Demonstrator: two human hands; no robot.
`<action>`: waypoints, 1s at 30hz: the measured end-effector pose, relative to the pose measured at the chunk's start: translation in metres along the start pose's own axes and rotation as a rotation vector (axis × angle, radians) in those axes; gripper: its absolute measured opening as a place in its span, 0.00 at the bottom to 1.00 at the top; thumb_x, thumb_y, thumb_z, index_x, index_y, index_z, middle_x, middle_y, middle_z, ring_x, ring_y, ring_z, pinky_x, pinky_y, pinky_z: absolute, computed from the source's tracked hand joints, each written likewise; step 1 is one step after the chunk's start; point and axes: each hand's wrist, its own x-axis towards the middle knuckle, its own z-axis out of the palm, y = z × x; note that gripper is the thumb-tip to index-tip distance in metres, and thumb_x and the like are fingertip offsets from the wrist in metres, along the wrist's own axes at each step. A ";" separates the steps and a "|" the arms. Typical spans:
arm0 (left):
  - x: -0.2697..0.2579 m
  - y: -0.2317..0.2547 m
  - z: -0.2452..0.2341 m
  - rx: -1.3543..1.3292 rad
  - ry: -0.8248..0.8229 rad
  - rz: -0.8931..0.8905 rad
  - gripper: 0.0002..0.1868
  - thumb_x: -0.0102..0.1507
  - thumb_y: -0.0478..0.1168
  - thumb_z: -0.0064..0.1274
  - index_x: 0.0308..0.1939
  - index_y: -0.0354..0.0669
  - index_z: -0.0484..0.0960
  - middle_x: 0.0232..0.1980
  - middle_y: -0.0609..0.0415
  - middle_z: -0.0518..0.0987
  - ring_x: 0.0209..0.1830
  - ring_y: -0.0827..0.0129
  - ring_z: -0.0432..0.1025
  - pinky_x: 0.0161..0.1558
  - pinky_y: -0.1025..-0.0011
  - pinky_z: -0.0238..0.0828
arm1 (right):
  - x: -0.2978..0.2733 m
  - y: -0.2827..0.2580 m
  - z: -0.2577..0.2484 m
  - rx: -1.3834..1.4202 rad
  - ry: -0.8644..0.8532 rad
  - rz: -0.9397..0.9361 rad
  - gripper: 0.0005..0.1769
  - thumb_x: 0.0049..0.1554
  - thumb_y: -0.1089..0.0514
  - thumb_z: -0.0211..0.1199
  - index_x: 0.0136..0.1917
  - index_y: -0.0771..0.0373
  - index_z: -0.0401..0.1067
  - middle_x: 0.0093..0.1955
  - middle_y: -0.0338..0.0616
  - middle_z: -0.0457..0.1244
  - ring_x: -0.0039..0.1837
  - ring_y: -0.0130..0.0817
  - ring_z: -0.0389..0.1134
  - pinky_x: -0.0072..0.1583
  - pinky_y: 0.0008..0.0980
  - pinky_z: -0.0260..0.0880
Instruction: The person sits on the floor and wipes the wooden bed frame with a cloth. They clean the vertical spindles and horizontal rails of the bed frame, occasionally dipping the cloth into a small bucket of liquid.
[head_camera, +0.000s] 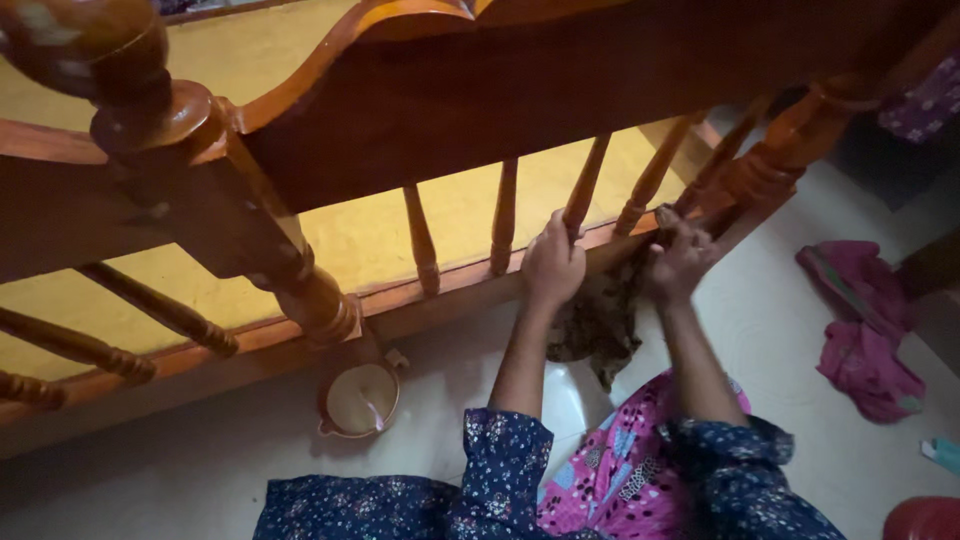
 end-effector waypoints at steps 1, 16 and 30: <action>0.000 0.000 -0.001 0.007 -0.002 -0.001 0.26 0.59 0.35 0.48 0.63 0.44 0.67 0.48 0.51 0.83 0.51 0.46 0.74 0.53 0.48 0.68 | -0.014 -0.008 0.017 0.052 0.098 -0.004 0.31 0.70 0.34 0.41 0.70 0.58 0.67 0.67 0.43 0.67 0.65 0.48 0.61 0.69 0.49 0.53; -0.001 0.008 -0.002 -0.006 -0.003 0.009 0.23 0.61 0.35 0.47 0.61 0.45 0.69 0.47 0.51 0.82 0.51 0.48 0.75 0.53 0.50 0.69 | -0.052 0.029 0.065 0.275 0.157 0.273 0.38 0.70 0.34 0.43 0.73 0.71 0.54 0.69 0.63 0.56 0.71 0.57 0.58 0.73 0.51 0.54; 0.002 0.005 0.002 0.041 -0.032 -0.039 0.24 0.61 0.36 0.48 0.62 0.43 0.68 0.46 0.47 0.82 0.50 0.46 0.76 0.51 0.49 0.69 | 0.024 0.019 -0.025 -0.379 -0.087 0.194 0.33 0.65 0.35 0.57 0.73 0.55 0.60 0.85 0.60 0.42 0.86 0.56 0.44 0.73 0.73 0.27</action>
